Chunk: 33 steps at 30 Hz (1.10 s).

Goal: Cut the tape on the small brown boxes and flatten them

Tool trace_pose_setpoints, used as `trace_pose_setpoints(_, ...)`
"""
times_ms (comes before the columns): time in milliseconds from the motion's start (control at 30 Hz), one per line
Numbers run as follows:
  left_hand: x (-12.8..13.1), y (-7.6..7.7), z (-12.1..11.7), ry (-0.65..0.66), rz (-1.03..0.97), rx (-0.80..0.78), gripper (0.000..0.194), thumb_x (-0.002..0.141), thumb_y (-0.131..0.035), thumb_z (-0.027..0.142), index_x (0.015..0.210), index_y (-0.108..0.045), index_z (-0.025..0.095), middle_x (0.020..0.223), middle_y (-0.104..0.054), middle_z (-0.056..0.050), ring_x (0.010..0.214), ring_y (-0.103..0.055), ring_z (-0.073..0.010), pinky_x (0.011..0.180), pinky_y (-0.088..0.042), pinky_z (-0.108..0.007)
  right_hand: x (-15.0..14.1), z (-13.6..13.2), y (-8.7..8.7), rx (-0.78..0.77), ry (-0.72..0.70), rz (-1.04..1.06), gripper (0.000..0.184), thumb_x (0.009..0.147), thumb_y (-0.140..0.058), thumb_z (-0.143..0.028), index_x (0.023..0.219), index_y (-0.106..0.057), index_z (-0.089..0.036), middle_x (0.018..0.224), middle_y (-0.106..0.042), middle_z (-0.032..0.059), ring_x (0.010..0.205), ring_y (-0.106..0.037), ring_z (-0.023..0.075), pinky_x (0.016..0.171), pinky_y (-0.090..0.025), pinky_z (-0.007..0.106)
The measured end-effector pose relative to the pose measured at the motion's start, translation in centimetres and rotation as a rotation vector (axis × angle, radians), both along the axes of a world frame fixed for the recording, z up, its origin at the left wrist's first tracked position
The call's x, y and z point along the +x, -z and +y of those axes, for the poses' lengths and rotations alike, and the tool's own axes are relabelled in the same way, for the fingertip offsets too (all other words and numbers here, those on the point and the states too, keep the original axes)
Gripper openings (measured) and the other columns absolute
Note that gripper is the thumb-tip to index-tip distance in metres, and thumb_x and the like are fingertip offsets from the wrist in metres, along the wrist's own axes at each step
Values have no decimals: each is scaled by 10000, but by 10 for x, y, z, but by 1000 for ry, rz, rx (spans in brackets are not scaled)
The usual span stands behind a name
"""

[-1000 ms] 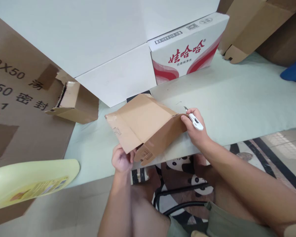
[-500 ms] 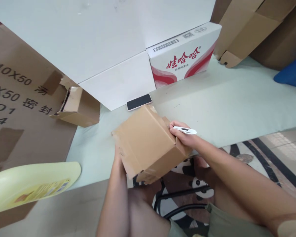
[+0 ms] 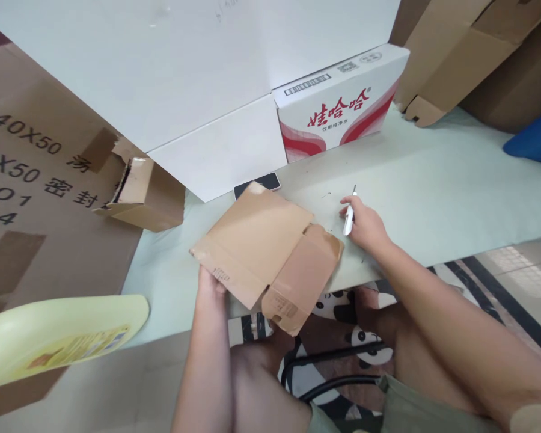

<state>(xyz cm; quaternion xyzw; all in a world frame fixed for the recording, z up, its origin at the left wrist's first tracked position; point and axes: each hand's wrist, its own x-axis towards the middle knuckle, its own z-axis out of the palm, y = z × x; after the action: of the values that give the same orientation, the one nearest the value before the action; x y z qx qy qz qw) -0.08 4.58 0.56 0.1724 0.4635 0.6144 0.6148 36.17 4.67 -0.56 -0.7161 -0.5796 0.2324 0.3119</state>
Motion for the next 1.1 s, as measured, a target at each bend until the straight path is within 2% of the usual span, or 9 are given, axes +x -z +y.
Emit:
trace_pose_setpoints(167, 1, -14, -3, -190, -29, 132, 346, 953, -506, 513, 1015, -706, 238, 899, -790, -30, 1016, -722, -234, 845, -587, -319, -10, 0, -1, 92, -4, -14, 505, 830, -503, -192, 1323, -610, -190, 1257, -667, 186, 1128, -612, 357, 957, -479, 528)
trace_pose_setpoints(267, 4, -16, -6, -215, -35, 129, 307, 942, -525, 505, 975, -699, 255, 874, -783, -10, 975, -720, -213, 814, -585, -309, -29, -8, -10, -47, -249, 426, 390, 894, -515, -408, 1187, -659, -193, 1102, -720, 127, 866, -660, 242, 783, -541, 395)
trace_pose_setpoints(367, 10, -17, -12, -80, -16, 54, 302, 832, -672, 545, 901, -697, 252, 819, -770, 7, 818, -713, -221, 710, -591, -335, -44, -21, -23, -173, -418, 835, 360, 835, -603, -524, 987, -687, -209, 874, -731, 49, 657, -599, 170, 636, -515, 318)
trace_pose_setpoints(467, 19, -17, -17, 78, -29, 23, 451, 681, -750, 669, 837, -687, 250, 748, -748, 19, 683, -677, -229, 613, -574, -365, -49, -36, -38, -128, -296, 1079, 465, 781, -600, -668, 957, -670, -243, 839, -734, 37, 712, -645, 204, 658, -542, 338)
trace_pose_setpoints(567, 28, -16, -19, 82, -55, 48, 583, 591, -721, 797, 756, -651, 242, 676, -712, 14, 626, -649, -227, 584, -557, -377, -45, -50, -50, -55, -223, 1196, 648, 739, -513, -826, 1077, -651, -291, 1054, -753, 46, 960, -696, 258, 781, -570, 380)
trace_pose_setpoints(733, 39, -14, -17, 41, -71, 82, 405, 745, -717, 627, 840, -676, 236, 810, -752, 7, 765, -688, -224, 705, -578, -368, -37, -66, -47, -72, -232, 1158, 899, 647, -334, -1007, 1019, -661, -257, 913, -746, 83, 874, -715, 272, 635, -562, 350)
trace_pose_setpoints(867, 46, -15, -20, 15, -86, 129, 230, 836, -680, 415, 974, -705, 233, 991, -773, -38, 1032, -689, -234, 862, -565, -341, -39, -74, -37, -153, -206, 1145, 529, 696, -802, -598, 1064, -667, -242, 1006, -776, 61, 906, -733, 240, 769, -609, 350)
trace_pose_setpoints(1000, 41, -21, -32, 84, -179, 213, 428, 817, -644, 533, 1132, -689, 247, 1167, -747, -88, 1244, -611, -317, 908, -559, -419, -40, -77, -41, -248, -77, 1257, 316, 757, -785, -332, 1031, -690, -206, 1076, -789, 101, 962, -753, 275, 873, -630, 437)
trace_pose_setpoints(1100, 28, -28, -41, 135, -207, 239, 546, 760, -601, 630, 1115, -693, 227, 1167, -742, -110, 1187, -639, -344, 817, -578, -418, -37, -81, -49, -247, -30, 1241, 267, 757, -761, -270, 1005, -691, -202, 1068, -795, 102, 998, -754, 289, 906, -628, 456)
